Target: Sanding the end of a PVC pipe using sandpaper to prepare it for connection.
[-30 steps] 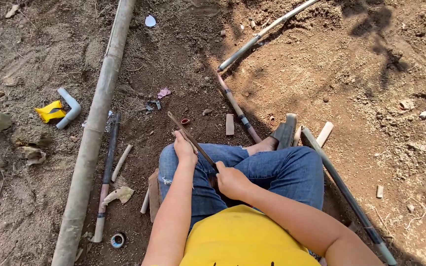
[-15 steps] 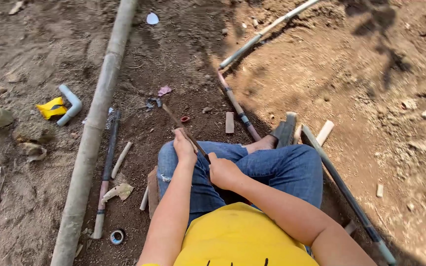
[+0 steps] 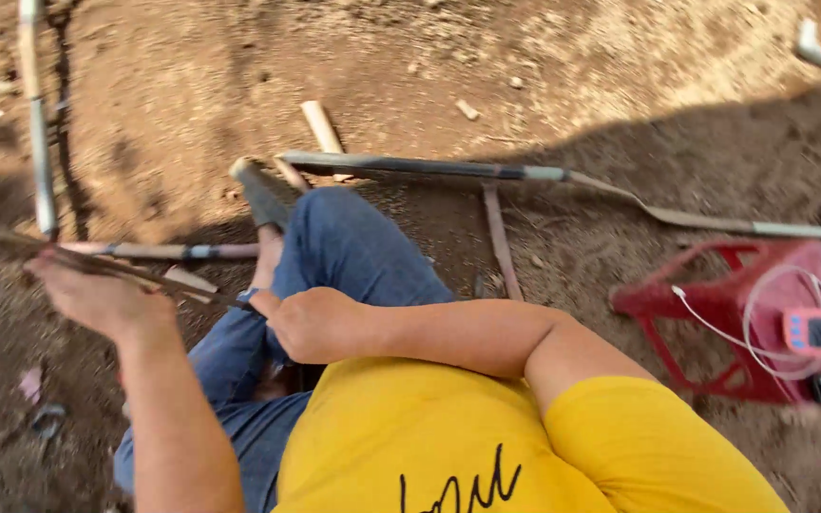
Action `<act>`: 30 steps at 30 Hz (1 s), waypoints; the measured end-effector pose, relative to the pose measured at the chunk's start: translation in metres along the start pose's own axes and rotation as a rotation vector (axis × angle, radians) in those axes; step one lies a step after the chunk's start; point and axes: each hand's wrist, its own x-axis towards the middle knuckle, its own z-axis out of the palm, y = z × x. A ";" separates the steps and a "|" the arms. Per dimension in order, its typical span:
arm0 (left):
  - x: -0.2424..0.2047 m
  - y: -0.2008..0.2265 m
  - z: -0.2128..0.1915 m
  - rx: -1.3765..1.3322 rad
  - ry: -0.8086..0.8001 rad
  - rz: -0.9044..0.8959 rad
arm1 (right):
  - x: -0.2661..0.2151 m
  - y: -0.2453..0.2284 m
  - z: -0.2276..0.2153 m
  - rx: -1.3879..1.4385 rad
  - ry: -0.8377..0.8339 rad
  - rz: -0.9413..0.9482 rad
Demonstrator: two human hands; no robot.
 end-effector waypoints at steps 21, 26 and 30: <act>-0.049 -0.019 0.063 0.013 -0.289 0.057 | 0.033 0.017 -0.033 0.150 0.128 0.146; -0.020 0.010 0.017 -0.052 -0.078 0.057 | 0.015 -0.011 -0.019 0.107 0.044 -0.015; -0.054 0.011 0.010 -0.055 0.139 0.146 | 0.047 0.017 0.018 -0.053 -0.069 -0.118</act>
